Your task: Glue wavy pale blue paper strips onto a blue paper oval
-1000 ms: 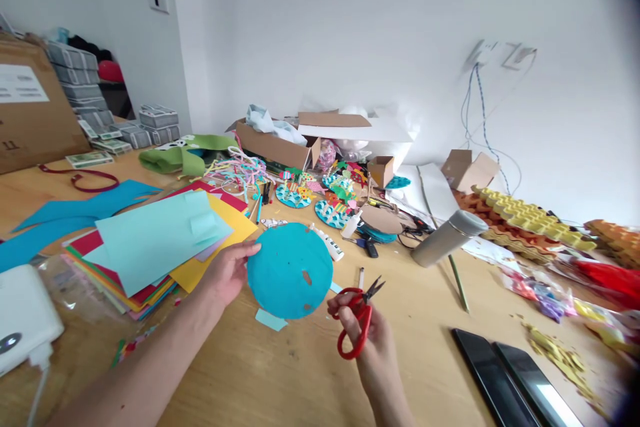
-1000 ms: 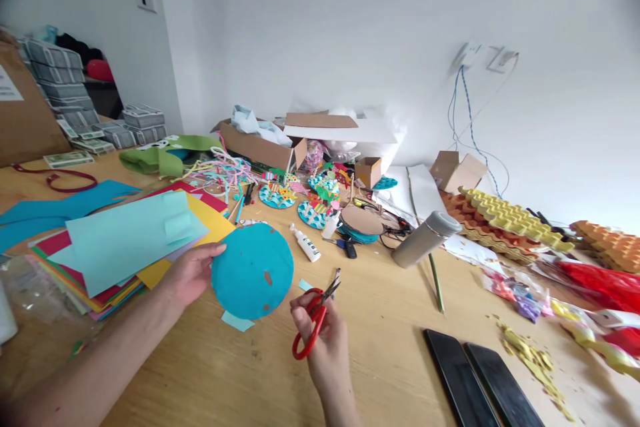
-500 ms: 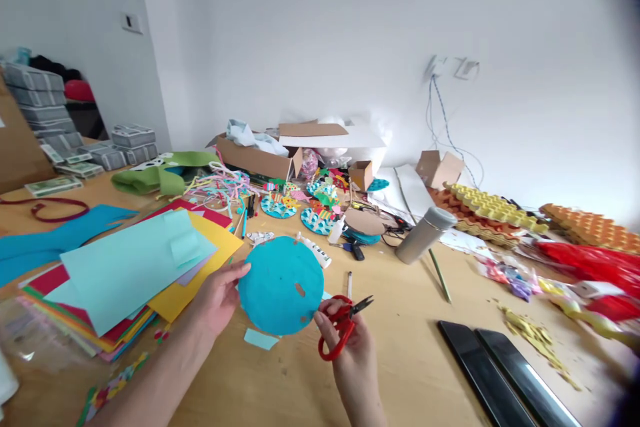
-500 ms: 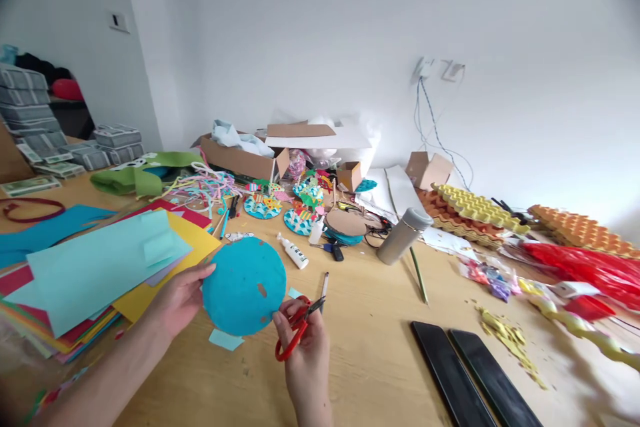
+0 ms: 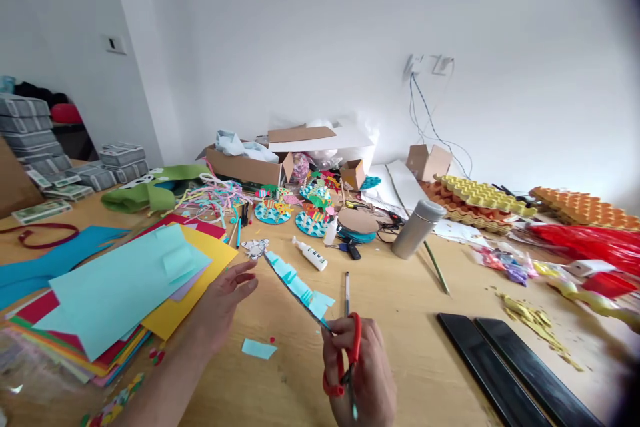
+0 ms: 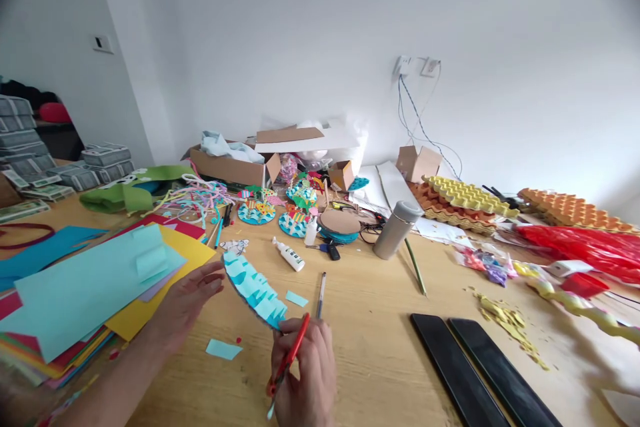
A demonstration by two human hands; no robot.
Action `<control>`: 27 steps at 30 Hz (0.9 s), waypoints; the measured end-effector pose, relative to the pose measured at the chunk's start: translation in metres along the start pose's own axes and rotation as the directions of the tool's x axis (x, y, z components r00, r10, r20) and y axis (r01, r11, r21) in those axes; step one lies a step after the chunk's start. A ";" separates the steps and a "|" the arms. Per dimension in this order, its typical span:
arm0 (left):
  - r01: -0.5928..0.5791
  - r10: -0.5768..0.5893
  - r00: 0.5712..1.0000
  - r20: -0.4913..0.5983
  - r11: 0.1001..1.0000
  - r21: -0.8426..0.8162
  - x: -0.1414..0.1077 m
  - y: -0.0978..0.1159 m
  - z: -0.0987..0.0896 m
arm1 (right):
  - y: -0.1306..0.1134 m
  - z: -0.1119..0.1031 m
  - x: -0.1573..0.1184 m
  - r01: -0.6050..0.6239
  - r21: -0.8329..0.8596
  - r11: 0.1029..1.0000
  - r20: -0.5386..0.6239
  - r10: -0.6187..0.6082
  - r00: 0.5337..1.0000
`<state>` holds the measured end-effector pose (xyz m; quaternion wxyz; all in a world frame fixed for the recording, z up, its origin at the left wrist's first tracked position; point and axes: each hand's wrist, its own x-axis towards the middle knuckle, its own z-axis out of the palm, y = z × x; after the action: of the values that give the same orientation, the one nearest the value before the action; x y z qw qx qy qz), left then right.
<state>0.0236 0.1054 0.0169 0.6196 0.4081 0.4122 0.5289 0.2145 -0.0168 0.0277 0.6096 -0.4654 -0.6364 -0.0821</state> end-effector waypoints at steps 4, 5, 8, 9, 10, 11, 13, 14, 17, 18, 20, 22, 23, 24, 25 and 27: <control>-0.371 0.417 0.904 -0.093 0.874 0.315 -0.023 0.019 0.005 | 0.004 -0.007 0.000 0.225 -0.157 0.962 0.067 -0.217 0.974; -0.530 0.596 0.802 -0.033 0.736 0.421 -0.032 0.023 0.008 | 0.006 -0.008 -0.001 0.252 -0.185 0.950 0.091 -0.239 0.967; -0.783 0.857 0.382 0.346 0.101 0.613 -0.061 0.027 0.019 | 0.011 -0.009 -0.008 0.280 -0.224 0.933 0.173 -0.245 0.954; -0.803 0.850 0.260 0.458 -0.074 0.592 -0.069 0.025 0.023 | 0.012 -0.009 -0.010 0.289 -0.229 0.930 0.202 -0.245 0.948; -0.800 0.816 0.195 0.544 -0.189 0.570 -0.075 0.021 0.027 | 0.013 -0.009 -0.011 0.298 -0.234 0.925 0.229 -0.246 0.942; -0.787 0.788 0.202 0.582 -0.223 0.575 -0.080 0.018 0.032 | 0.012 -0.010 -0.012 0.310 -0.237 0.921 0.251 -0.250 0.935; -0.786 0.753 0.201 0.627 -0.259 0.562 -0.084 0.011 0.038 | 0.010 -0.011 -0.011 0.344 -0.236 0.909 0.272 -0.278 0.921; -0.789 0.741 0.187 0.645 -0.277 0.548 -0.084 0.008 0.040 | 0.008 -0.012 -0.008 0.361 -0.234 0.903 0.277 -0.294 0.915; -0.788 0.716 0.151 0.681 -0.329 0.520 -0.079 0.006 0.040 | 0.000 -0.012 0.001 0.401 -0.221 0.889 0.290 -0.333 0.897; -0.785 0.709 0.146 0.690 -0.341 0.517 -0.078 0.006 0.039 | -0.002 -0.012 0.004 0.411 -0.217 0.885 0.292 -0.343 0.893; -0.785 0.719 0.158 0.676 -0.324 0.528 -0.076 0.006 0.040 | -0.007 -0.011 0.009 0.429 -0.211 0.878 0.294 -0.361 0.885; -0.793 0.747 0.180 0.640 -0.275 0.544 -0.077 0.005 0.042 | -0.010 -0.010 0.011 0.447 -0.209 0.870 0.302 -0.378 0.875; -0.798 0.759 0.185 0.624 -0.254 0.546 -0.077 0.004 0.043 | -0.011 -0.010 0.011 0.452 -0.208 0.867 0.307 -0.381 0.872; -0.802 0.770 0.184 0.611 -0.242 0.546 -0.077 0.004 0.044 | -0.012 -0.009 0.011 0.454 -0.206 0.867 0.317 -0.379 0.869; -0.805 0.779 0.177 0.602 -0.237 0.544 -0.077 0.003 0.045 | -0.012 -0.009 0.012 0.453 -0.202 0.868 0.321 -0.378 0.868; -0.811 0.758 0.162 0.632 -0.263 0.523 -0.077 0.004 0.045 | -0.013 -0.007 0.012 0.446 -0.193 0.874 0.319 -0.375 0.871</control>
<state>0.0571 0.0260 0.0411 -0.1428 0.8153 0.2126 0.5193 0.2124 -0.0233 0.0455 0.4184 -0.4008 -0.7822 -0.2290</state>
